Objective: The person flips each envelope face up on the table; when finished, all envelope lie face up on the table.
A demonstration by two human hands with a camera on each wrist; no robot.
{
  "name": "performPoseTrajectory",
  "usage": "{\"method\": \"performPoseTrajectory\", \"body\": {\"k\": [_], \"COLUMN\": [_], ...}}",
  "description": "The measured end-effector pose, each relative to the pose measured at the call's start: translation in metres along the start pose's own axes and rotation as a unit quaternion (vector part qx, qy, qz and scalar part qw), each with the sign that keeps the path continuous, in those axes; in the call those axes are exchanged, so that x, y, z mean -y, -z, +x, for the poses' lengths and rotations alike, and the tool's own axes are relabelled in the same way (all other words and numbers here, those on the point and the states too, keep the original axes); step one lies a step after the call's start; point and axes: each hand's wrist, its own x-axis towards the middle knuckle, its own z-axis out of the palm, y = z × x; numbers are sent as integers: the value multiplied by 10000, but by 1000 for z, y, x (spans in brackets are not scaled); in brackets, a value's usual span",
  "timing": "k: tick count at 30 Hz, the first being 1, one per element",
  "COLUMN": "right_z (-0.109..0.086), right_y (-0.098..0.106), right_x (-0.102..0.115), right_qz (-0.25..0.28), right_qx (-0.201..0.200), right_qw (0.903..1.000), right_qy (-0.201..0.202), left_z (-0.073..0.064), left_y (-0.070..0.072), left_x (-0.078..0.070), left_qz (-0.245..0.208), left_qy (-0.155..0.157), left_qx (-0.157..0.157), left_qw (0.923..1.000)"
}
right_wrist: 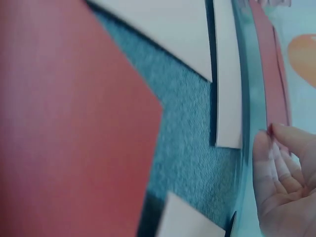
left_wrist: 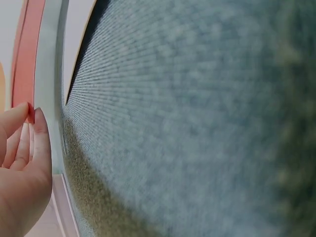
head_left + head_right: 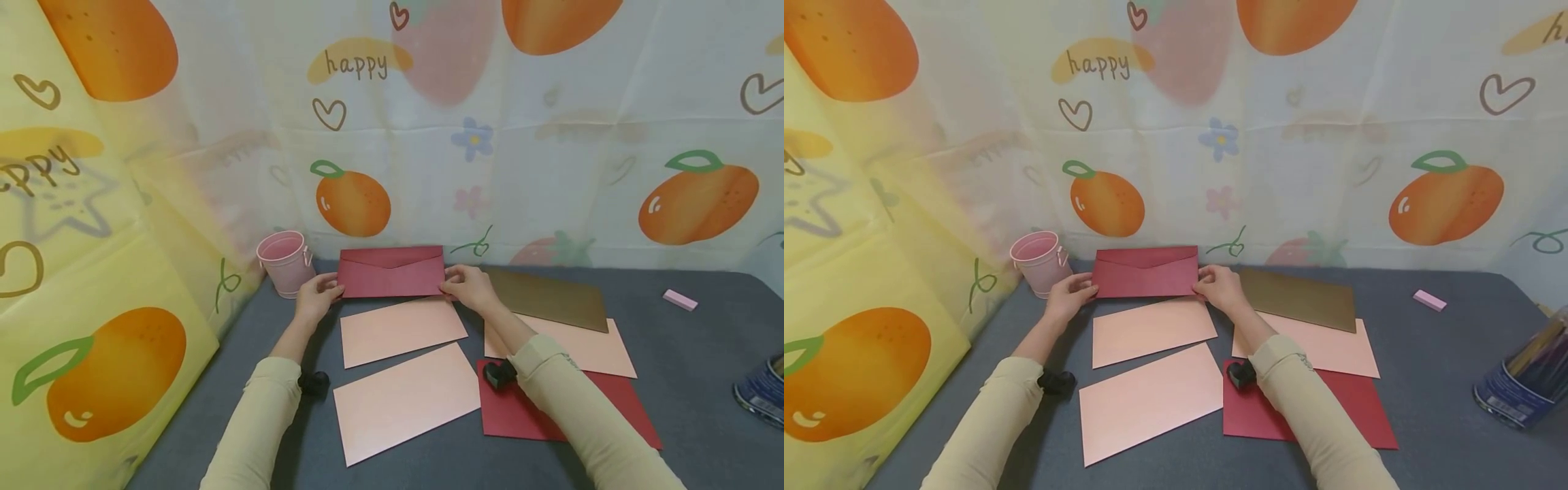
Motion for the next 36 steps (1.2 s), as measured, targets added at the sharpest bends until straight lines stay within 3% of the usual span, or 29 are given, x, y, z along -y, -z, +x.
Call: {"method": "performPoseTrajectory", "body": {"k": [17,36], "right_z": [-2,-2], "right_y": [-9,-9], "right_x": [2,-2], "right_qz": [-264,-221], "right_qx": [339,427], "right_qw": [9989,9984], "right_qy": [-211,-302], "left_z": [-2,-2], "left_y": [8,-2], "left_x": [0,0], "left_qz": [981,1664], "left_qy": [-491,-906], "left_qx": [-91,172], "left_qw": [9939,9817]}}
